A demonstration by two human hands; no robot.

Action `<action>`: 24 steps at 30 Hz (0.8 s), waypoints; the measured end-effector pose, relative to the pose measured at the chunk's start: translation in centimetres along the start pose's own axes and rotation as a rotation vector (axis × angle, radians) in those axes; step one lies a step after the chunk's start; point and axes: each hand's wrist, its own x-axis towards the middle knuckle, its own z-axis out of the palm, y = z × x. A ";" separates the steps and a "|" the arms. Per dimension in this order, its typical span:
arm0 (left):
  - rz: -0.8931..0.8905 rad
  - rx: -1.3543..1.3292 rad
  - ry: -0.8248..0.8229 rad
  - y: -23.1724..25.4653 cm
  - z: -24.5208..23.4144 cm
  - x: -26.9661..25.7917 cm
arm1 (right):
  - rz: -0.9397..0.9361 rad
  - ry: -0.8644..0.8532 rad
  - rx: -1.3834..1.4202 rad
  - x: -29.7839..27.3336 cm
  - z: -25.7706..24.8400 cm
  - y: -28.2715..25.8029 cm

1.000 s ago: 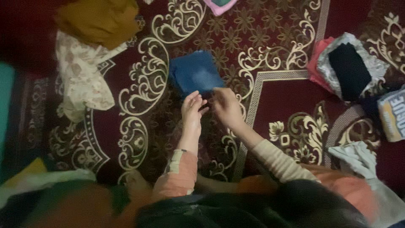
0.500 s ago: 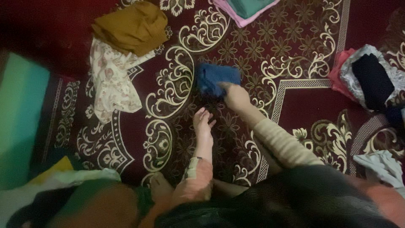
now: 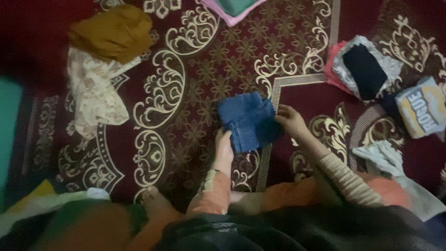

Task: The person folds clothes by hand while sitting on a patterned rug. They fold a white patterned garment, a black garment, and a pair of blue denim pants, smoothing each item and placing it in a stack.

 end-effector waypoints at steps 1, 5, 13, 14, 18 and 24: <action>0.139 -0.010 -0.075 -0.6 0.4 0.0 | -0.129 -0.044 -0.035 -0.9 -0.2 0.8; 0.107 0.240 -0.040 -1.0 3.8 -1.7 | -0.316 -0.178 -0.232 -5.5 0.4 1.3; 0.309 0.538 -0.125 -1.7 9.5 -5.0 | -0.385 -0.208 -0.104 -5.4 0.1 0.9; 0.309 0.541 -0.122 -1.4 9.9 -5.1 | -0.342 -0.200 -0.081 -4.8 -0.5 0.9; 0.208 0.385 -0.170 1.5 11.7 -6.3 | -0.219 -0.146 -0.374 -4.1 -4.2 -1.6; 0.109 0.279 -0.025 7.5 9.8 -4.1 | 0.012 -0.044 -0.005 -3.3 -16.2 -4.6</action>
